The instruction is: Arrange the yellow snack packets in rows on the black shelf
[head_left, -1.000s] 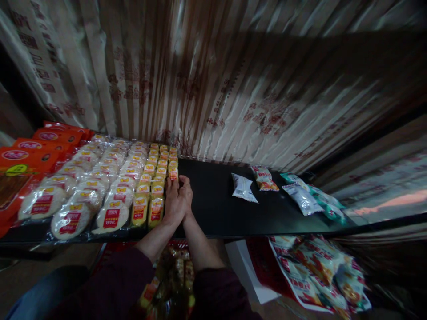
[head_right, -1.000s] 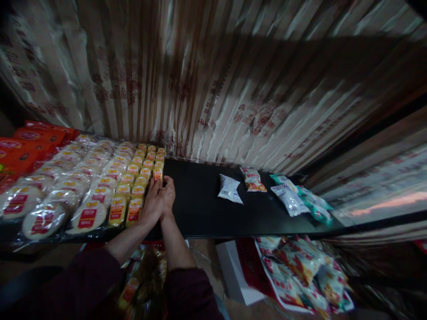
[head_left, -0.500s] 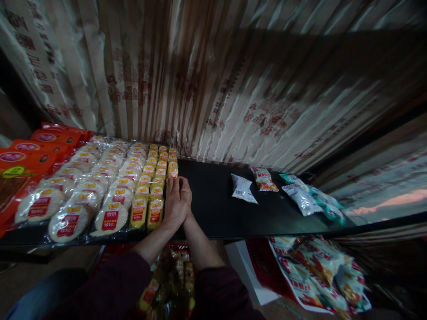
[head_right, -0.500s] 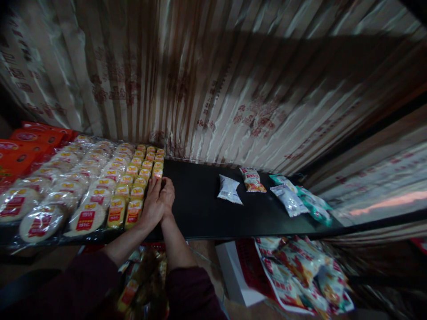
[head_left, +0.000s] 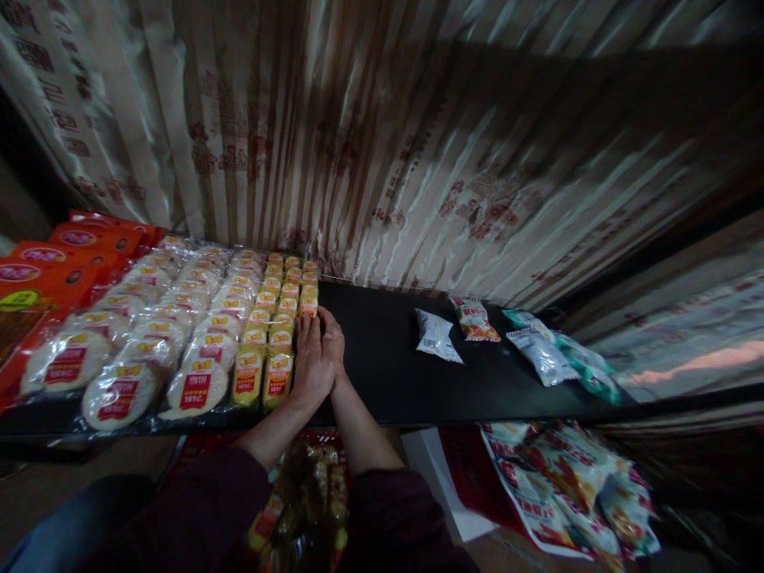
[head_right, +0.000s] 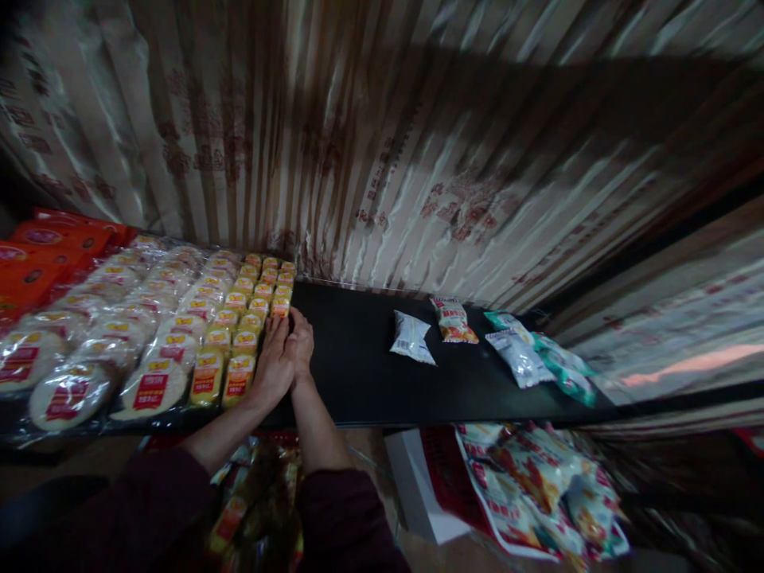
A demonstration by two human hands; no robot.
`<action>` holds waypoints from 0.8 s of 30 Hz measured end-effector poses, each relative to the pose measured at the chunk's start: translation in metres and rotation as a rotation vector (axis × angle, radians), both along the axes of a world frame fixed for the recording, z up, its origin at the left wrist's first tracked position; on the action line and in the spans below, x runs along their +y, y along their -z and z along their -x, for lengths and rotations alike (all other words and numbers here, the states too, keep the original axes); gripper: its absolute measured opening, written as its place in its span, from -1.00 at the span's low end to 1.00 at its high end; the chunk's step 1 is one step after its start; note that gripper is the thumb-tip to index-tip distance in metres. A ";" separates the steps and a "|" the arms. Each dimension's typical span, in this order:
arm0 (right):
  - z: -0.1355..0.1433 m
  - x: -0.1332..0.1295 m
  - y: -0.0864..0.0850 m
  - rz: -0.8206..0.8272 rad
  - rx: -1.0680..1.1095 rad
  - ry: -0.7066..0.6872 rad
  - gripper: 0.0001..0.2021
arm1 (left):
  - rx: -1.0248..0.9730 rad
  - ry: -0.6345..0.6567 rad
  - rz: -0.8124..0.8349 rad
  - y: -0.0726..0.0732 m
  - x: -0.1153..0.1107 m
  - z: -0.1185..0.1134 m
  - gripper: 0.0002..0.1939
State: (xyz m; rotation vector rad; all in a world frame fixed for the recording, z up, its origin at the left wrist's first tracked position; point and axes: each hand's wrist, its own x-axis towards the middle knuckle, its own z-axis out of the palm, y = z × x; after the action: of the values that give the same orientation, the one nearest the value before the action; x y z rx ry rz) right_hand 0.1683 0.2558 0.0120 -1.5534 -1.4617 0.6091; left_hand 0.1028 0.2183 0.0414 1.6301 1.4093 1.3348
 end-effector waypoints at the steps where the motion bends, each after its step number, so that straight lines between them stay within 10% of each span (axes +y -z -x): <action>1: 0.000 0.000 0.001 0.002 0.010 0.002 -0.63 | -0.001 -0.007 0.014 0.000 0.000 0.000 -0.55; 10: -0.006 -0.013 0.000 -0.008 0.040 0.089 -0.59 | -0.003 0.000 0.039 -0.001 -0.014 -0.003 -0.56; 24: -0.012 -0.123 -0.012 -0.065 0.149 0.079 -0.61 | 0.036 0.166 0.184 -0.008 -0.104 0.004 -0.56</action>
State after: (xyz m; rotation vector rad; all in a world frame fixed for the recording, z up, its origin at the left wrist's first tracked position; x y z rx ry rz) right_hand 0.1808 0.1328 0.0240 -1.4761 -1.2901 0.6109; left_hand 0.0990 0.1145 0.0498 1.6163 1.3430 1.0547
